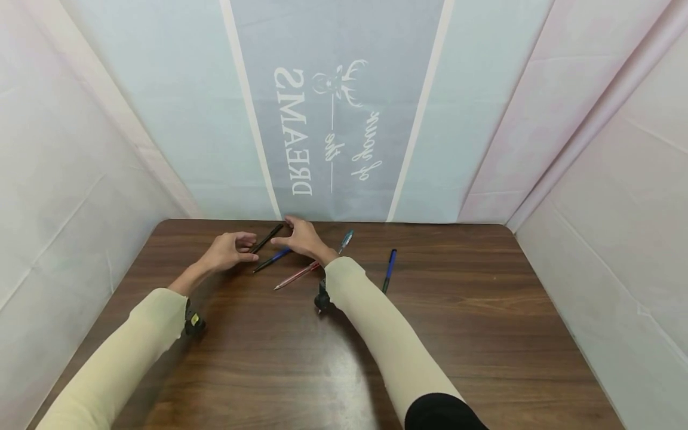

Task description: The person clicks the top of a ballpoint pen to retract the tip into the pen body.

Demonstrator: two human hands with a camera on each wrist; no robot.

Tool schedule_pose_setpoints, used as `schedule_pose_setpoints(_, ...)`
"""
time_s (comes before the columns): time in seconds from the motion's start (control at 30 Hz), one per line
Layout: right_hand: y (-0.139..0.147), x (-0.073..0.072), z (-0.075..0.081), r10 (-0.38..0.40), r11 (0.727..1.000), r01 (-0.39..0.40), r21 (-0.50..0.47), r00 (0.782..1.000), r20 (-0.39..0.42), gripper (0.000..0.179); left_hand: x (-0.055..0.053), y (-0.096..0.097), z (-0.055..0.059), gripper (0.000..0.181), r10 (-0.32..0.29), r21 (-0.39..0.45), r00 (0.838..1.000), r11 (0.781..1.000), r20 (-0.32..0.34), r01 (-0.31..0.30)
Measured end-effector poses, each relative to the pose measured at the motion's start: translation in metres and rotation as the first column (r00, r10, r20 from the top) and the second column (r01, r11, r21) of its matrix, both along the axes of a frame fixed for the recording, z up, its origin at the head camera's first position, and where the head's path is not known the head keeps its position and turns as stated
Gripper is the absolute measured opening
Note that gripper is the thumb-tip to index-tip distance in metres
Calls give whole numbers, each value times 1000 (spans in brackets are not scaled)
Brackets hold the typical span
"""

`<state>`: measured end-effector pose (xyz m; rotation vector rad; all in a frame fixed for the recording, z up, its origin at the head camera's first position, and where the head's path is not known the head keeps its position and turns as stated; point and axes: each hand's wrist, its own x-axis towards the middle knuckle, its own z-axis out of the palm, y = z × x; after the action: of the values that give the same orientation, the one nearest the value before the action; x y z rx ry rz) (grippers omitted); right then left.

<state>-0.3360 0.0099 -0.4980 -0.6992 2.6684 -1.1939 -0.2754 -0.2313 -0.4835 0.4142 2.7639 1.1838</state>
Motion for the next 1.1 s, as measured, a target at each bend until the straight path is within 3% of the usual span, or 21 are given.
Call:
schedule_pose_setpoints(0.33,-9,-3,1,7,1000,-7,-6,1000,-25,80,-3,5,1,50,39,-30,999,999,-16,-40)
schedule_pose_setpoints(0.77,-14,-2,2,-14,1000,14,-8,1000,3,72,-4,12,3,45,109,-54,994,993,20,-108)
schedule_pose_setpoints(1.1,-17,0,2,-56,997,58,-54,998,31,63,-2,10,3,32,88,4,996,996,-22,-88)
